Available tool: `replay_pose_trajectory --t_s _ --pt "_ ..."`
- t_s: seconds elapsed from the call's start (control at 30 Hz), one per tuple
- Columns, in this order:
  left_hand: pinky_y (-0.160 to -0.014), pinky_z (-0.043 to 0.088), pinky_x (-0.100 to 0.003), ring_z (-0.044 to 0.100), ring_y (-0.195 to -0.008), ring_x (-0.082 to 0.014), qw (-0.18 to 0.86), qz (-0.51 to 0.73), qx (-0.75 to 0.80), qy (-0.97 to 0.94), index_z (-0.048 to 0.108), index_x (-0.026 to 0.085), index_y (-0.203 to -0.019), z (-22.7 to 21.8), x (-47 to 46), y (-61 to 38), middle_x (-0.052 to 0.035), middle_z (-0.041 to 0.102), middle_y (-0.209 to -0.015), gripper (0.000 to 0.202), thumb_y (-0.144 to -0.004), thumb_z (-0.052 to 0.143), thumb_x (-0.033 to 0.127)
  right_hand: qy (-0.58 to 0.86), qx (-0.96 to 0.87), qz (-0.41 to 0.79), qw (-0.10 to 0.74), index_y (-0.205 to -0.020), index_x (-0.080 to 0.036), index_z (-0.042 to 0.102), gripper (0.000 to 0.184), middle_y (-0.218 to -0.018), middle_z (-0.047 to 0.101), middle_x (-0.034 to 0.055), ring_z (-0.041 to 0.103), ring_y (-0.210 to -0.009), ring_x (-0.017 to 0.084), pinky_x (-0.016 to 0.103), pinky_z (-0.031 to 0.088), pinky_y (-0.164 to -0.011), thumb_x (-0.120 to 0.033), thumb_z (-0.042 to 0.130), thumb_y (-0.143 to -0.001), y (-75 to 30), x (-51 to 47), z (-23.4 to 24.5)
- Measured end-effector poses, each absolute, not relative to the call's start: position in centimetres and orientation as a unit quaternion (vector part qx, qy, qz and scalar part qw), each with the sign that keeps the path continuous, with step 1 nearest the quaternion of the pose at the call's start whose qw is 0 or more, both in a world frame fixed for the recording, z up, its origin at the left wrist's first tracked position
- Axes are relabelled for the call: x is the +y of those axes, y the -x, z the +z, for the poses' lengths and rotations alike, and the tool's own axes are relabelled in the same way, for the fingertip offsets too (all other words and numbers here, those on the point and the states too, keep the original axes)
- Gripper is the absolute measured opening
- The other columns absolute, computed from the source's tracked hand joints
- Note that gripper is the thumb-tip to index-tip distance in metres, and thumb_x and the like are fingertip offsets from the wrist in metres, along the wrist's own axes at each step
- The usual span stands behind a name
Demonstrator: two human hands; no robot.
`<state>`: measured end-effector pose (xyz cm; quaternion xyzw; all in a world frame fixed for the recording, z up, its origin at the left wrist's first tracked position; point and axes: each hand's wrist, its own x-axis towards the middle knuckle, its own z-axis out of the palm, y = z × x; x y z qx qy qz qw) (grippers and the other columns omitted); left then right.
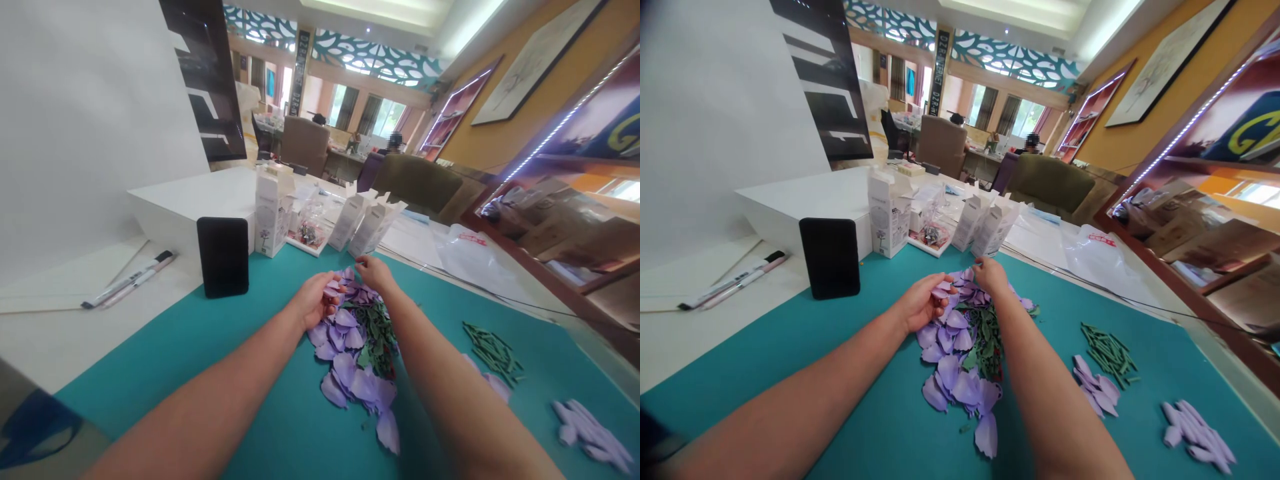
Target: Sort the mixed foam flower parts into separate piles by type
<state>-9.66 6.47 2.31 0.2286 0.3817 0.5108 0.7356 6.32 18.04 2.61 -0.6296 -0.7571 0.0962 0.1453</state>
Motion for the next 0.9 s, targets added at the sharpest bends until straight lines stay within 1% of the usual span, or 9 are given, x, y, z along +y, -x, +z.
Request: replay_pose_trajectory --t_s 0.13,0.27,0.33,0.47,0.57,0.7,0.77,0.83,0.9 --pt "-0.036 0.03 -0.014 0.046 -0.041 -0.0046 0.724 0.528 0.384 -0.224 0.055 0.016 -0.088 2.2 6.6 9.8 -0.0004 0.06 -0.069 0.016 -0.094 0.045 0.028 0.64 -0.754 0.089 0.118 -0.115 -0.016 0.066 0.038 -0.117 0.066 0.0137 0.059 -0.11 0.025 0.031 0.043 -0.09 -0.024 0.057 -0.079 -5.2 19.3 1.4" --pt "-0.036 0.03 -0.014 0.047 -0.04 -0.0048 0.713 0.549 0.382 -0.212 0.053 0.017 -0.088 2.1 6.9 10.1 0.0004 0.06 -0.068 0.015 -0.092 0.048 0.03 0.645 -0.75 0.104 0.103 -0.097 -0.018 0.071 0.027 -0.104 0.069 0.0109 0.061 -0.102 0.024 0.03 0.043 -0.087 -0.021 0.063 -0.071 -4.4 19.9 0.9" --pt "-0.036 0.031 -0.014 0.047 -0.04 -0.0049 0.71 0.557 0.378 -0.205 0.053 0.018 -0.088 2.1 7.0 10.2 0.0002 0.06 -0.069 0.015 -0.092 0.048 0.031 0.652 -0.741 0.118 0.109 -0.087 -0.018 0.07 0.021 -0.096 0.07 0.0101 0.062 -0.097 0.024 0.031 0.044 -0.084 -0.018 0.064 -0.068 -4.3 20.0 0.8" --pt "-0.036 0.031 -0.014 0.047 -0.039 -0.005 0.708 0.563 0.379 -0.195 0.053 0.017 -0.088 2.1 7.0 10.2 -0.0001 0.06 -0.068 0.019 -0.094 0.045 0.033 0.666 -0.711 0.159 0.159 -0.078 -0.019 0.064 0.016 -0.082 0.068 0.0065 0.062 -0.086 0.024 0.032 0.046 -0.076 -0.015 0.065 -0.062 -4.4 19.7 1.4" --pt "-0.036 0.033 -0.014 0.047 -0.039 -0.0051 0.705 0.567 0.378 -0.196 0.053 0.017 -0.087 2.1 7.0 10.2 -0.0002 0.06 -0.067 0.02 -0.095 0.043 0.032 0.66 -0.686 0.199 0.233 -0.079 -0.02 0.06 0.015 -0.081 0.066 0.0052 0.061 -0.086 0.022 0.032 0.047 -0.074 -0.017 0.064 -0.065 -4.7 18.9 2.4" --pt "-0.037 0.035 -0.015 0.05 -0.04 -0.0064 0.672 0.599 0.377 -0.216 0.052 0.017 -0.087 2.2 6.9 10.0 0.0002 0.061 -0.065 0.013 -0.091 0.051 0.03 0.614 -0.654 0.291 0.334 -0.092 -0.02 0.056 0.018 -0.083 0.065 0.0032 0.063 -0.077 0.016 0.029 0.053 -0.066 -0.027 0.055 -0.076 -5.2 16.2 3.9" --pt "-0.039 0.038 -0.016 0.052 -0.041 -0.0076 0.639 0.627 0.383 -0.229 0.052 0.017 -0.088 2.4 6.8 9.9 0.0004 0.061 -0.066 0.009 -0.089 0.052 0.026 0.577 -0.63 0.359 0.375 -0.092 -0.02 0.055 0.017 -0.08 0.064 0.0019 0.064 -0.073 0.015 0.027 0.055 -0.062 -0.031 0.054 -0.079 -5.4 14.1 4.2" --pt "-0.043 0.043 -0.019 0.055 -0.044 -0.0089 0.605 0.652 0.385 -0.246 0.052 0.017 -0.089 2.8 6.6 9.7 0.0006 0.061 -0.067 0.006 -0.089 0.05 0.023 0.527 -0.579 0.468 0.41 -0.085 -0.02 0.054 0.016 -0.073 0.062 0.0007 0.066 -0.07 0.015 0.025 0.056 -0.058 -0.032 0.061 -0.077 -5.4 11.7 4.1" --pt "-0.048 0.047 -0.022 0.057 -0.047 -0.0098 0.575 0.672 0.381 -0.27 0.052 0.018 -0.089 3.3 6.2 9.5 0.0006 0.061 -0.068 0.007 -0.089 0.048 0.023 0.478 -0.514 0.576 0.419 -0.082 -0.02 0.055 0.018 -0.067 0.061 -0.0001 0.066 -0.067 0.015 0.023 0.055 -0.052 -0.028 0.068 -0.073 -5.1 9.4 3.8"
